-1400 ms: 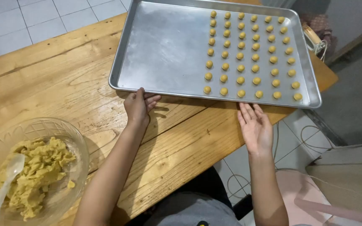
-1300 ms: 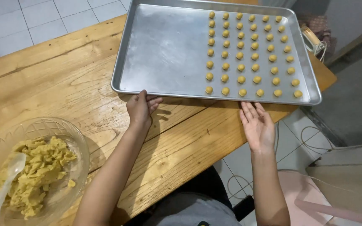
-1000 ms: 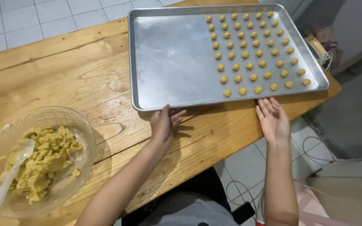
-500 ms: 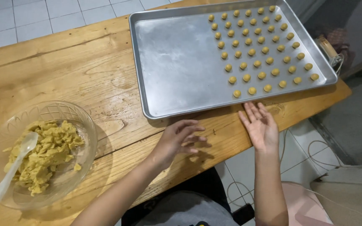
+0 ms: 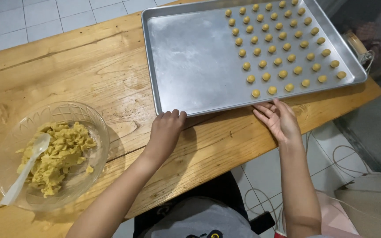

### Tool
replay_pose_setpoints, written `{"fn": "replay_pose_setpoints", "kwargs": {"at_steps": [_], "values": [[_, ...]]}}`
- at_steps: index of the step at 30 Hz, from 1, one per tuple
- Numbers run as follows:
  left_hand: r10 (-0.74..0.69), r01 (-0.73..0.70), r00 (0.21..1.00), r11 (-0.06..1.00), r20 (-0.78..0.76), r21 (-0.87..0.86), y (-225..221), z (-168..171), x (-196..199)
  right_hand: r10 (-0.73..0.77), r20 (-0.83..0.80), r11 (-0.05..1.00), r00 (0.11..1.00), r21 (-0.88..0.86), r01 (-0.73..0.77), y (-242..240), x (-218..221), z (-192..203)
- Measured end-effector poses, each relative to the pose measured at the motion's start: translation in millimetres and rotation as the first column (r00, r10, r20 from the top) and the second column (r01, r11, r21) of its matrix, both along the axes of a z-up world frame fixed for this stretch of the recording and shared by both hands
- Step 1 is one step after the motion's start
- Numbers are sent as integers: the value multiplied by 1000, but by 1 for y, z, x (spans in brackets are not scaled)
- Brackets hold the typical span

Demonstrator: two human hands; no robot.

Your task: Shaping small balls of dough by hand and arranging them in neat rows on a metal baking tray.

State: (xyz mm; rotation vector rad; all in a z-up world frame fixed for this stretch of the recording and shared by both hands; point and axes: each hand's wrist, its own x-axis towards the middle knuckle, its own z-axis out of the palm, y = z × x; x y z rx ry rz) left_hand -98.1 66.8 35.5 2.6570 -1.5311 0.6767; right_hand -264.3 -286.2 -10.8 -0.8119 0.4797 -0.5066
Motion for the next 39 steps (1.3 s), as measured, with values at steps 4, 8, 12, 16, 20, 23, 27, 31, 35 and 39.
{"fn": "replay_pose_setpoints", "kwargs": {"at_steps": [4,8,12,16,20,23,27,31,35,39], "values": [[30,-30,999,999,20,24,-6,7,2,68,-114,997,991,-40,-73,6,6,33],[38,-33,995,998,-88,55,-6,5,10,163,-189,986,968,-7,-168,-12,10,26],[89,-81,989,994,-121,67,12,1,15,188,-233,981,954,-6,-195,0,13,16],[176,-155,964,981,-198,119,34,17,6,200,-225,979,953,20,-201,39,13,30],[342,-312,898,939,-277,147,47,30,6,218,-228,973,949,124,-193,67,17,30],[421,-398,872,907,-249,137,49,20,21,228,-212,957,950,231,-178,89,19,48],[488,-458,847,871,-211,179,44,17,35,232,-158,924,960,343,-167,96,21,44],[501,-460,826,864,-257,206,36,24,36,231,-109,911,967,373,-175,98,19,42],[446,-375,787,894,-426,243,-9,74,9,386,-62,864,920,373,-337,90,6,52],[-174,-202,625,906,-761,-373,-77,95,-23,583,125,730,803,354,-585,72,-19,80]]}}
